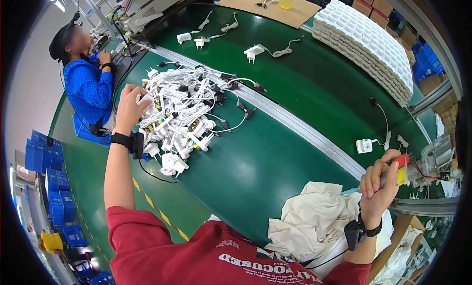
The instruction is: The person picks up a power adapter, applies glue to its internal components using a glue gun, and places it back onto the conveyor belt. This process is repeated for several adapters, occasionally moving a pile of white cables to clear the workspace.
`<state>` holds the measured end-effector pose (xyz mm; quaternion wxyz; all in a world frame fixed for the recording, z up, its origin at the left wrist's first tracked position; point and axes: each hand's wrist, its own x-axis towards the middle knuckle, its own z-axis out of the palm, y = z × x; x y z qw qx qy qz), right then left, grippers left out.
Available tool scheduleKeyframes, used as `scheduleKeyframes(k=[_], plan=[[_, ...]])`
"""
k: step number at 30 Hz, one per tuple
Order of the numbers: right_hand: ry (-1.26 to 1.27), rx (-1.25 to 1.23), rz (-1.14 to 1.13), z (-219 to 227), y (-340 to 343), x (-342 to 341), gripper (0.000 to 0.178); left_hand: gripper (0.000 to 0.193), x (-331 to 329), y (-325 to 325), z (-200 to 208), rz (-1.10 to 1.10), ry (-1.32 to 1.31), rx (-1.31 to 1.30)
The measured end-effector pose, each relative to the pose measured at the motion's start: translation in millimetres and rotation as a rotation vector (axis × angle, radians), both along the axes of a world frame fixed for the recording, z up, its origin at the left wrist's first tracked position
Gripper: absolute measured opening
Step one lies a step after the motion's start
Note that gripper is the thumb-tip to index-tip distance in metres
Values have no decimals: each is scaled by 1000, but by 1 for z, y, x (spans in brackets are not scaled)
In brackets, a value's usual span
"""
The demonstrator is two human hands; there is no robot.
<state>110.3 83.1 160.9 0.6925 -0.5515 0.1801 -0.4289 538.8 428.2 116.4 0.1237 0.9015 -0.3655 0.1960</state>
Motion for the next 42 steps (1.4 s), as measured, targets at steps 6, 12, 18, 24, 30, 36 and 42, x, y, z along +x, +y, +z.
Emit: scheduleKeyframes(k=[6, 12, 18, 24, 30, 36, 42], plan=[[18, 9, -24, 0, 0, -4, 27, 31, -1, -3, 3, -68, 178, -114], [18, -5, 8, -1, -1, -5, 27, 26, -1, -2, 6, -150, 5, -70], [30, -12, -11, -4, -2, -6, 28, 22, -8, -19, 34, -143, 492, -690], [2, 13, 8, -3, -2, -8, 27, 25, -82, -95, 103, -315, 1419, -707], [18, -13, 19, -2, 0, -11, 28, 34, -145, -164, 141, -778, 1399, -595], [53, -30, 40, 3, 2, -14, 27, 34, -175, -255, 130, -847, 1479, -400], [78, -32, 29, 3, -4, -19, 26, 28, -228, -335, 107, -1006, 1163, -441]])
